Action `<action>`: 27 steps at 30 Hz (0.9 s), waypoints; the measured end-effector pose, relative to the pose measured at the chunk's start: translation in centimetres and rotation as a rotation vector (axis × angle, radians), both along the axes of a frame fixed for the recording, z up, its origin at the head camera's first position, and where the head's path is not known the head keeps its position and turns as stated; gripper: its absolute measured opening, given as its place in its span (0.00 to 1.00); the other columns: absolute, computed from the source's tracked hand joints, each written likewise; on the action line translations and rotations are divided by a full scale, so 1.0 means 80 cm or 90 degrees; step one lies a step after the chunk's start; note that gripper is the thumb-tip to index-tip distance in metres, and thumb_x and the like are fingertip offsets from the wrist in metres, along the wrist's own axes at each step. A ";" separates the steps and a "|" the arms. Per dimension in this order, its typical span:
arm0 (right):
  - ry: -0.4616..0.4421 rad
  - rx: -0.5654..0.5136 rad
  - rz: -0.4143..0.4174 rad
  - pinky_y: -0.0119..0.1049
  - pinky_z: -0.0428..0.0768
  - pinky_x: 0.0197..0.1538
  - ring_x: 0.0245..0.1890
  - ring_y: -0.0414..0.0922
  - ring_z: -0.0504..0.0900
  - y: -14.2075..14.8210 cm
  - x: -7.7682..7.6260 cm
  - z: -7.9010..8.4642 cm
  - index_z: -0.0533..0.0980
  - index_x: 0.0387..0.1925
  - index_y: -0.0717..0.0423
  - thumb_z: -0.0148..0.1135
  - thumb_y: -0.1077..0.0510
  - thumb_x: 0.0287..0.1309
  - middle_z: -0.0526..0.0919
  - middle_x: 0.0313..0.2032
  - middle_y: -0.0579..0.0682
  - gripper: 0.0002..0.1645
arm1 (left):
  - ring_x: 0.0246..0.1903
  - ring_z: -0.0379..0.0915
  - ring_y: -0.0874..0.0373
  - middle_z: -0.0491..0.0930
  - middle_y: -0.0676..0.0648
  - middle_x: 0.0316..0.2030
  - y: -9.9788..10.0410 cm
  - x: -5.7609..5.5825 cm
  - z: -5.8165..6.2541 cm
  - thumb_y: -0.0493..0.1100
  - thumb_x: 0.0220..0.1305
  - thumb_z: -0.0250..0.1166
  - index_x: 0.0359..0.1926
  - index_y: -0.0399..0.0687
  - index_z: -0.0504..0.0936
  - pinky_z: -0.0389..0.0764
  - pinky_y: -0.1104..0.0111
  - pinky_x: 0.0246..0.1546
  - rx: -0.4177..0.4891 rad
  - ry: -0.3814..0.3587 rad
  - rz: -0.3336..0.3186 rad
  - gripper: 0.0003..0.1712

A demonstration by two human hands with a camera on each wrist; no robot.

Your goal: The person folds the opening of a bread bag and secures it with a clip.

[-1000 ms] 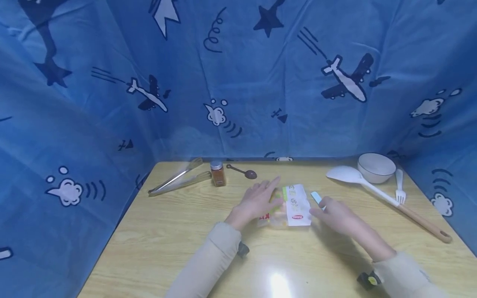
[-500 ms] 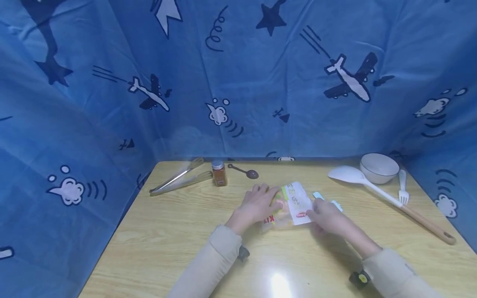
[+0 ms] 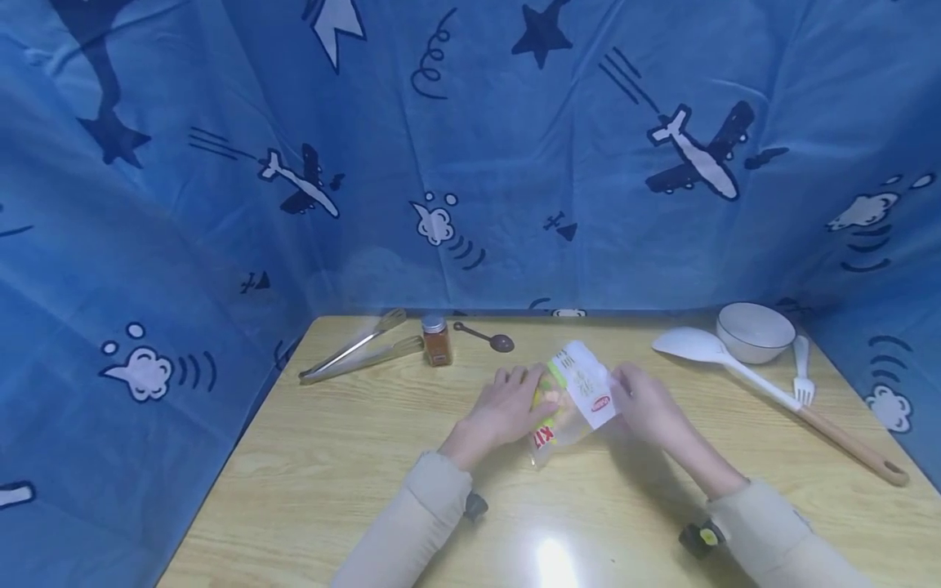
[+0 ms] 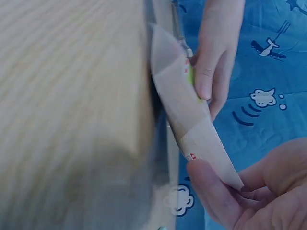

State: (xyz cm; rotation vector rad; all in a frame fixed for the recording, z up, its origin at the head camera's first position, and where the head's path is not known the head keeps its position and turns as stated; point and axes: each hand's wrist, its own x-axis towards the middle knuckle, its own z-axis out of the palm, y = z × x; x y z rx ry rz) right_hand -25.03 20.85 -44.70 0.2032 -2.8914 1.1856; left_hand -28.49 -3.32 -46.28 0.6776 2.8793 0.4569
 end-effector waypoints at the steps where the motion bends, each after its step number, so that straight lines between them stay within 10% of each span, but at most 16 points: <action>1: 0.007 -0.005 -0.005 0.37 0.81 0.29 0.31 0.49 0.82 -0.001 -0.001 0.003 0.74 0.47 0.66 0.47 0.63 0.77 0.85 0.42 0.66 0.11 | 0.69 0.67 0.43 0.68 0.42 0.75 0.000 0.001 -0.001 0.68 0.78 0.51 0.84 0.57 0.51 0.76 0.48 0.69 0.008 -0.003 0.004 0.44; 10: 0.049 -0.117 -0.041 0.39 0.89 0.29 0.32 0.49 0.87 -0.018 -0.004 0.031 0.76 0.50 0.65 0.49 0.58 0.80 0.84 0.50 0.71 0.14 | 0.79 0.56 0.37 0.51 0.40 0.83 0.003 0.013 -0.003 0.67 0.74 0.59 0.85 0.55 0.31 0.71 0.44 0.74 0.124 -0.027 0.037 0.59; 16: 0.169 -0.063 -0.041 0.33 0.83 0.29 0.29 0.46 0.83 -0.032 -0.002 0.043 0.80 0.48 0.62 0.54 0.58 0.78 0.88 0.39 0.62 0.11 | 0.84 0.43 0.39 0.35 0.42 0.86 0.005 0.017 0.011 0.66 0.74 0.59 0.84 0.56 0.24 0.59 0.44 0.81 0.173 0.007 0.055 0.61; 22: 0.274 -0.009 -0.031 0.34 0.77 0.32 0.26 0.42 0.80 -0.043 -0.003 0.052 0.82 0.44 0.58 0.61 0.58 0.76 0.89 0.31 0.54 0.08 | 0.84 0.39 0.40 0.31 0.42 0.86 0.009 0.018 0.030 0.61 0.74 0.62 0.85 0.53 0.30 0.56 0.44 0.82 0.208 0.149 0.063 0.59; 27: 0.376 0.023 0.001 0.32 0.73 0.30 0.21 0.37 0.75 -0.049 -0.003 0.059 0.84 0.41 0.55 0.65 0.60 0.72 0.84 0.21 0.45 0.04 | 0.82 0.46 0.40 0.45 0.40 0.84 0.010 0.016 0.057 0.54 0.74 0.66 0.81 0.52 0.57 0.58 0.45 0.82 0.220 0.326 0.032 0.43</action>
